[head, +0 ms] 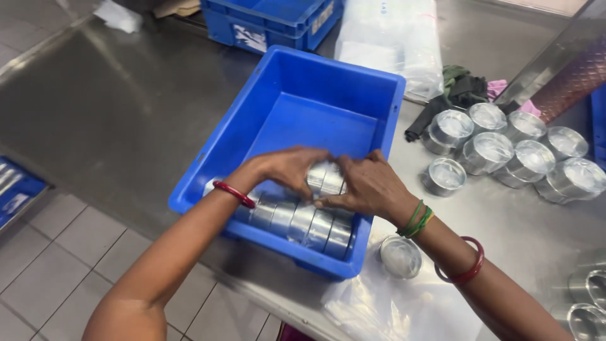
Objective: The person cleans a blue plastic bin with a cloth and then packs several stacks of metal rings into it after wrapping some in plastic bags.
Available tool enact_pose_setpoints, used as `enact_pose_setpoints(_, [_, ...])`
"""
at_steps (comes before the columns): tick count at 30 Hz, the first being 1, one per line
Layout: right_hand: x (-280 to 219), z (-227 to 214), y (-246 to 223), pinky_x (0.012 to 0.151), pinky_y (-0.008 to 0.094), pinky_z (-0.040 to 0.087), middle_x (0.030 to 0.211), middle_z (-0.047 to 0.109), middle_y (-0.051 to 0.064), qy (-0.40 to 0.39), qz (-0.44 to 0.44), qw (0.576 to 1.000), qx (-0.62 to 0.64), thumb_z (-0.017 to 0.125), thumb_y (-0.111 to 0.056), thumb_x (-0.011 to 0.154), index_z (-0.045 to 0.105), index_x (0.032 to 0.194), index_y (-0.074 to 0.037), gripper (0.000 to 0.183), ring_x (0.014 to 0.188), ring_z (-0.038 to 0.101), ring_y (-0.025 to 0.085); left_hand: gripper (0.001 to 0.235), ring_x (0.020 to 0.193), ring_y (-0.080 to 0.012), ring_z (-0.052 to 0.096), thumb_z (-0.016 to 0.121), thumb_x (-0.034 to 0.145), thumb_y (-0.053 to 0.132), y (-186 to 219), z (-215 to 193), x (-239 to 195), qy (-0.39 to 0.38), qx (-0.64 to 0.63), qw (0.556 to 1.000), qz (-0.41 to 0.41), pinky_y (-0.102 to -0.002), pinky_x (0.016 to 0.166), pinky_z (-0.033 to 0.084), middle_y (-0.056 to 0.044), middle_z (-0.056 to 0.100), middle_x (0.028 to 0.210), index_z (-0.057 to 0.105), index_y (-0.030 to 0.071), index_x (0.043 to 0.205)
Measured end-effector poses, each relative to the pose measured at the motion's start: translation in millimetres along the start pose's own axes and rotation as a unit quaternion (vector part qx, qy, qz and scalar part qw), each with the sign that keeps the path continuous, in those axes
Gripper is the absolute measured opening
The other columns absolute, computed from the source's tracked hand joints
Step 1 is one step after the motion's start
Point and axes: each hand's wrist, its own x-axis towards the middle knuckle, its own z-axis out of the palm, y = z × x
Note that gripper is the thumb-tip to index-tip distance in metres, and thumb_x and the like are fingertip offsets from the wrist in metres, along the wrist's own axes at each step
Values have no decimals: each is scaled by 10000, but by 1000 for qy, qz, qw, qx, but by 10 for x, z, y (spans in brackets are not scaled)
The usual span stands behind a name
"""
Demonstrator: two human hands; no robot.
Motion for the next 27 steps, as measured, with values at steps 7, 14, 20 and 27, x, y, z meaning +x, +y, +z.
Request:
enact_pose_setpoints(7, [36, -86, 643, 703, 334, 606, 884, 791, 61, 84, -20, 945, 315, 694, -274, 926, 789, 1054, -56, 269, 766, 751, 185, 1014, 1499, -502, 218, 671, 825, 772, -68, 224, 51, -126, 42, 989, -66, -687, 1151, 166, -239, 339, 1625, 329, 263, 1633])
enact_pose_setpoints(14, [-526, -246, 2475, 891, 391, 564, 1081, 750, 136, 316, 148, 931, 109, 782, -172, 919, 724, 1170, -63, 280, 1008, 717, 263, 930, 1483, -467, 261, 558, 690, 838, 266, 72, 131, -186, 46, 961, -199, -681, 1143, 289, -167, 376, 1567, 381, 494, 1536])
enact_pose_setpoints(20, [-621, -183, 3044, 986, 501, 466, 1225, 686, 181, 8, 217, 976, 31, 872, -295, 691, 525, 1395, -179, 794, 1170, 637, 354, 520, 1413, -399, 342, 626, 914, 544, 481, -24, 299, 105, 128, 979, -118, -652, 1068, 307, -165, 472, 1471, 584, 297, 1370])
enact_pose_setpoints(27, [-735, 281, 3319, 944, 621, 439, 1166, 674, 144, 120, 113, 986, -19, 924, -472, 515, 601, 1310, -230, 892, 1159, 574, 385, 312, 1061, -362, 589, 782, 885, 234, 941, 2, 1698, 235, 186, 950, 84, -445, 936, 468, -151, 671, 1042, 653, 44, 1095])
